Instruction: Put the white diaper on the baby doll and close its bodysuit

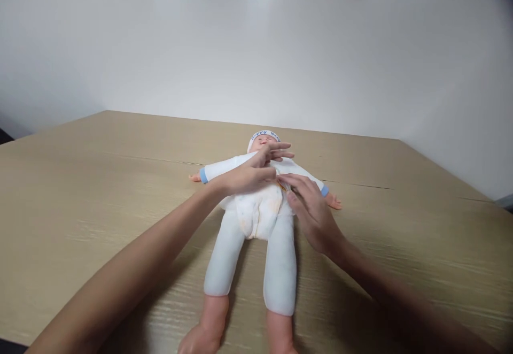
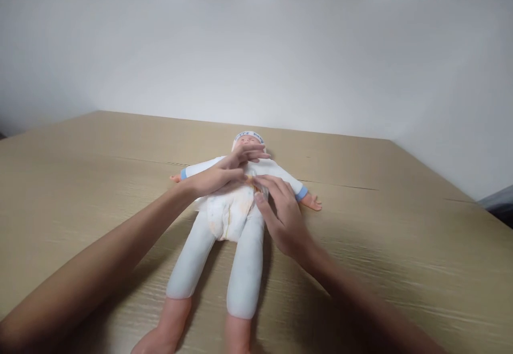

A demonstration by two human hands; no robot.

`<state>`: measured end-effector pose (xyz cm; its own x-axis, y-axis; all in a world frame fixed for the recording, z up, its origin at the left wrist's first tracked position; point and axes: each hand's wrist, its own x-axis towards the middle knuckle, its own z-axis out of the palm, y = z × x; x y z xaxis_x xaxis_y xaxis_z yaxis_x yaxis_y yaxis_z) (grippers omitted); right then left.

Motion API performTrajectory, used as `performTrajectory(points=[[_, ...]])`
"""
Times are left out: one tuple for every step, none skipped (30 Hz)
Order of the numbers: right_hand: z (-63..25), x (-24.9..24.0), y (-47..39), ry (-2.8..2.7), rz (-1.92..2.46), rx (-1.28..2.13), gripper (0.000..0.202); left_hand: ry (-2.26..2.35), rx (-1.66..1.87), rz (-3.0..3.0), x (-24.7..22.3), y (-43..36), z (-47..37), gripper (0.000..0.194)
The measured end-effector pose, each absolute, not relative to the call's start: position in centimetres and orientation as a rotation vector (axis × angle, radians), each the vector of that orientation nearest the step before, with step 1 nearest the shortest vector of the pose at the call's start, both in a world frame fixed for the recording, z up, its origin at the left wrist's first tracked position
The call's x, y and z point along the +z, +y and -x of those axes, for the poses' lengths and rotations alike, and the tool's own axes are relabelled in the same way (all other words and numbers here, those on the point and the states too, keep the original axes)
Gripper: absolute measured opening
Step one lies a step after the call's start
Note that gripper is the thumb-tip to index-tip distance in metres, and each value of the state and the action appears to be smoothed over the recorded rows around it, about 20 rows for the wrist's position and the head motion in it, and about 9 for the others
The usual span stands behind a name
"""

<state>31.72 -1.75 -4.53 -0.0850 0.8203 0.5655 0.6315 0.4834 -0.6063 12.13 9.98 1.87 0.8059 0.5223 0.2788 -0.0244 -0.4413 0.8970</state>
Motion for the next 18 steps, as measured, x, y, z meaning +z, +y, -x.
performTrajectory(points=[[-31.7, -4.9, -1.9, -1.852, 1.201, 0.196, 0.044, 0.382, 0.739, -1.916, 1.7, 9.9, -12.0, 0.062], [-31.8, -5.2, -2.0, -1.9, 1.185, 0.142, 0.047, 0.414, 0.837, -1.899, 1.5, 9.8, -11.9, 0.057], [-31.8, -5.6, -2.0, -1.94, 1.177, 0.094, 0.05, 0.468, 0.934, -1.892, 1.2, 9.6, -11.6, 0.051], [-31.9, -5.9, -2.0, -1.971, 1.174, 0.056, 0.053, 0.536, 1.026, -1.895, 0.9, 9.3, -11.1, 0.044], [-32.0, -6.1, -2.0, -1.993, 1.173, 0.025, 0.055, 0.607, 1.103, -1.911, 0.5, 9.0, -10.5, 0.037], [-32.2, -6.3, -2.0, -2.008, 1.174, 0.001, 0.057, 0.677, 1.164, -1.939, 0.0, 8.8, -9.7, 0.032], [-32.3, -6.5, -2.0, -2.021, 1.176, -0.015, 0.057, 0.744, 1.205, -1.978, -0.5, 8.6, -8.7, 0.028], [-32.5, -6.6, -2.0, -2.032, 1.178, -0.025, 0.057, 0.807, 1.221, -2.029, -1.2, 8.4, -7.5, 0.025], [-32.6, -6.7, -2.0, -2.043, 1.178, -0.032, 0.058, 0.871, 1.214, -2.087, -1.9, 8.3, -6.2, 0.024], [-32.7, -6.7, -2.0, -2.052, 1.179, -0.039, 0.058, 0.941, 1.192, -2.144, -2.6, 8.3, -4.8, 0.023], [-32.8, -6.6, -2.1, -2.059, 1.18, -0.048, 0.058, 1.008, 1.15, -2.204, -3.3, 8.3, -3.4, 0.023], [-32.8, -6.5, -2.1, -2.06, 1.18, -0.062, 0.058, 1.068, 1.1, -2.265, -4.1, 8.4, -2.0, 0.024], [-32.7, -6.3, -2.1, -2.057, 1.176, -0.08, 0.057, 1.116, 1.047, -2.324, -4.7, 8.5, -0.7, 0.026], [-32.5, -6.0, -2.1, -2.05, 1.17, -0.096, 0.056, 1.156, 0.99, -2.38, -5.4, 8.6, 0.4, 0.028], [-32.3, -5.6, -2.1, -2.04, 1.163, -0.107, 0.055, 1.197, 0.931, -2.432, -5.9, 8.7, 1.2, 0.029], [-31.9, -5.1, -2.0, -2.028, 1.157, -0.111, 0.054, 1.246, 0.868, -2.478, -6.3, 8.7, 1.8, 0.031], [-31.5, -4.4, -1.9, -2.019, 1.15, -0.105, 0.053, 1.299, 0.811, -2.515, -6.6, 8.8, 2.2, 0.031], [-30.9, -3.7, -1.7, -2.025, 1.144, -0.087, 0.052, 1.346, 0.763, -2.538, -6.7, 8.8, 2.4, 0.031]])
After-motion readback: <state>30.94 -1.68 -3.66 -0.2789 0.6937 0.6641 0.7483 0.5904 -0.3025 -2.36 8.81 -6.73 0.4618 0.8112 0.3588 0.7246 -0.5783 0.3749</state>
